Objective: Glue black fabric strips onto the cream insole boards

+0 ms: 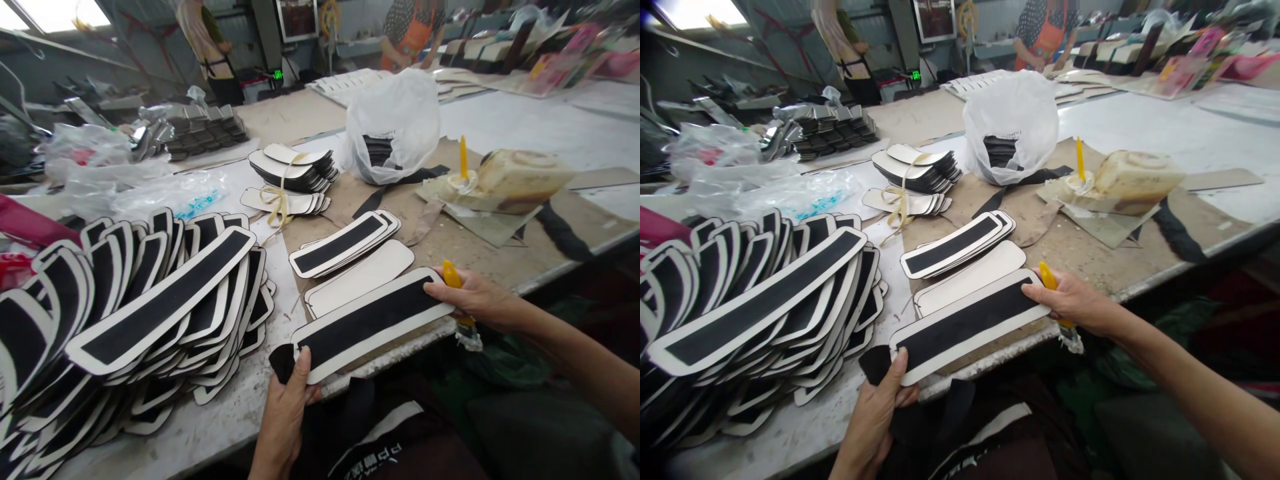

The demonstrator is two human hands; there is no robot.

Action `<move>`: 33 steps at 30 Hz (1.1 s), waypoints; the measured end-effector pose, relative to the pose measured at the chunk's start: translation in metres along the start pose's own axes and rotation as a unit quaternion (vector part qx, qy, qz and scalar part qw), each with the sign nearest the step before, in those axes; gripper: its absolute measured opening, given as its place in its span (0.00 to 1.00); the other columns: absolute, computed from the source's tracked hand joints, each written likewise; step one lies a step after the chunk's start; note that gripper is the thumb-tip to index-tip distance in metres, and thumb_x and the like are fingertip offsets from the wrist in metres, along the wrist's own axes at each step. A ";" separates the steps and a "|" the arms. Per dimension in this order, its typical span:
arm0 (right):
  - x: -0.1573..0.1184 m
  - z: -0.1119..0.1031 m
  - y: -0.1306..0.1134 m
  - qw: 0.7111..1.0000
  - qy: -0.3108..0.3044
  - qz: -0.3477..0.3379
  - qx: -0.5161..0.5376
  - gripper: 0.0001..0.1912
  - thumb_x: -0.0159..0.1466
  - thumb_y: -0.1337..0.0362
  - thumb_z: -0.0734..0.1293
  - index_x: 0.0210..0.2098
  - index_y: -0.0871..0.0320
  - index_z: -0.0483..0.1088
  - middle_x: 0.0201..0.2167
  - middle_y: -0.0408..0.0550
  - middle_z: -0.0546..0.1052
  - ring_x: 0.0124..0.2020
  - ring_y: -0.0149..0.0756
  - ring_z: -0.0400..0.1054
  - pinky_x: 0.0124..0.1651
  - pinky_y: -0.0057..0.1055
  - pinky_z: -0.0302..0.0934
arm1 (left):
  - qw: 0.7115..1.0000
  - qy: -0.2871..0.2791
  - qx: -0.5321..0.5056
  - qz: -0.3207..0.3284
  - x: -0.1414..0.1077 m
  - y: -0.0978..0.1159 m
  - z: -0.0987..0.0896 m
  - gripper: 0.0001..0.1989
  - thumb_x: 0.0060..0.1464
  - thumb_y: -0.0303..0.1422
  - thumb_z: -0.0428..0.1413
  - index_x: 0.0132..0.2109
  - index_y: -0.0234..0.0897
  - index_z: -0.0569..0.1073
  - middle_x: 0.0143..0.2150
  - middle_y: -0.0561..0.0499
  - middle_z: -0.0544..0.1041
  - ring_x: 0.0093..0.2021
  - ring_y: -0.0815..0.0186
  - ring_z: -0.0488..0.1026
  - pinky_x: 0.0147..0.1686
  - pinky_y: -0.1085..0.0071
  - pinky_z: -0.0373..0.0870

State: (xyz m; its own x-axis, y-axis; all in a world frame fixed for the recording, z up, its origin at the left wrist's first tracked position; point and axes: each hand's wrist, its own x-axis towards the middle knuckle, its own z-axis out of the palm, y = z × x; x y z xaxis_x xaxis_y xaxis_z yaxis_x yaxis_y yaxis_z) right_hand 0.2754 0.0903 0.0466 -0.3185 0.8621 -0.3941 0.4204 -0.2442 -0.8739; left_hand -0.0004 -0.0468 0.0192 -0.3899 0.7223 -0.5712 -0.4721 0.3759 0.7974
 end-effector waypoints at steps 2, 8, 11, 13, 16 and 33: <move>0.002 -0.001 -0.001 0.997 0.017 -0.027 -0.064 0.23 0.54 0.44 0.67 0.30 0.59 0.67 0.23 0.42 0.67 0.23 0.29 0.59 0.25 0.27 0.56 | 1.000 -0.023 0.004 0.004 0.002 -0.002 -0.001 0.17 0.44 0.41 0.63 0.30 0.36 0.65 0.17 0.62 0.55 0.16 0.77 0.51 0.17 0.76 0.50; 0.006 -0.001 -0.001 0.995 0.006 -0.034 -0.092 0.24 0.55 0.43 0.65 0.30 0.60 0.68 0.27 0.45 0.72 0.28 0.35 0.64 0.32 0.31 0.60 | 0.998 -0.055 -0.037 -0.011 0.005 -0.004 -0.002 0.20 0.45 0.39 0.63 0.27 0.38 0.58 0.18 0.63 0.54 0.17 0.78 0.49 0.16 0.77 0.49; 0.009 0.000 0.002 0.995 0.026 -0.023 -0.094 0.25 0.55 0.42 0.65 0.32 0.60 0.70 0.24 0.44 0.71 0.25 0.34 0.63 0.29 0.31 0.60 | 0.998 -0.043 -0.054 -0.013 0.006 -0.005 0.001 0.20 0.45 0.39 0.64 0.28 0.39 0.58 0.19 0.63 0.54 0.17 0.78 0.49 0.16 0.78 0.50; 0.010 0.000 0.004 0.985 0.085 -0.037 -0.143 0.25 0.55 0.41 0.64 0.32 0.59 0.70 0.23 0.44 0.71 0.25 0.36 0.65 0.31 0.33 0.61 | 0.998 -0.039 -0.056 -0.010 0.008 -0.007 0.004 0.20 0.44 0.38 0.64 0.28 0.39 0.58 0.19 0.63 0.54 0.16 0.78 0.49 0.16 0.79 0.49; 0.007 0.003 0.009 0.933 0.216 -0.124 -0.259 0.23 0.59 0.45 0.62 0.40 0.59 0.71 0.30 0.49 0.74 0.33 0.43 0.69 0.37 0.36 0.62 | 0.999 -0.031 -0.042 -0.004 0.011 -0.013 0.007 0.20 0.44 0.39 0.64 0.28 0.38 0.58 0.18 0.63 0.54 0.15 0.79 0.48 0.15 0.79 0.48; 0.001 0.091 0.021 0.639 0.069 -0.505 -0.576 0.16 0.63 0.77 0.56 0.47 0.70 0.69 0.28 0.52 0.74 0.27 0.37 0.66 0.23 0.31 0.57 | 0.998 -0.042 -0.028 -0.031 0.021 -0.015 0.008 0.21 0.42 0.42 0.64 0.29 0.38 0.59 0.14 0.66 0.51 0.14 0.81 0.44 0.14 0.80 0.46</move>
State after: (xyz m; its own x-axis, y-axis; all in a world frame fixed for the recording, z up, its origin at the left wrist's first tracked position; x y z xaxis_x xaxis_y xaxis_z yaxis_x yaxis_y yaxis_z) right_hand 0.2070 0.0455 0.0026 -0.8772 0.3728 0.3027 0.4319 0.8880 0.1578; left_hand 0.0044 -0.0323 -0.0031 -0.2922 0.7453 -0.5993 -0.5383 0.3898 0.7472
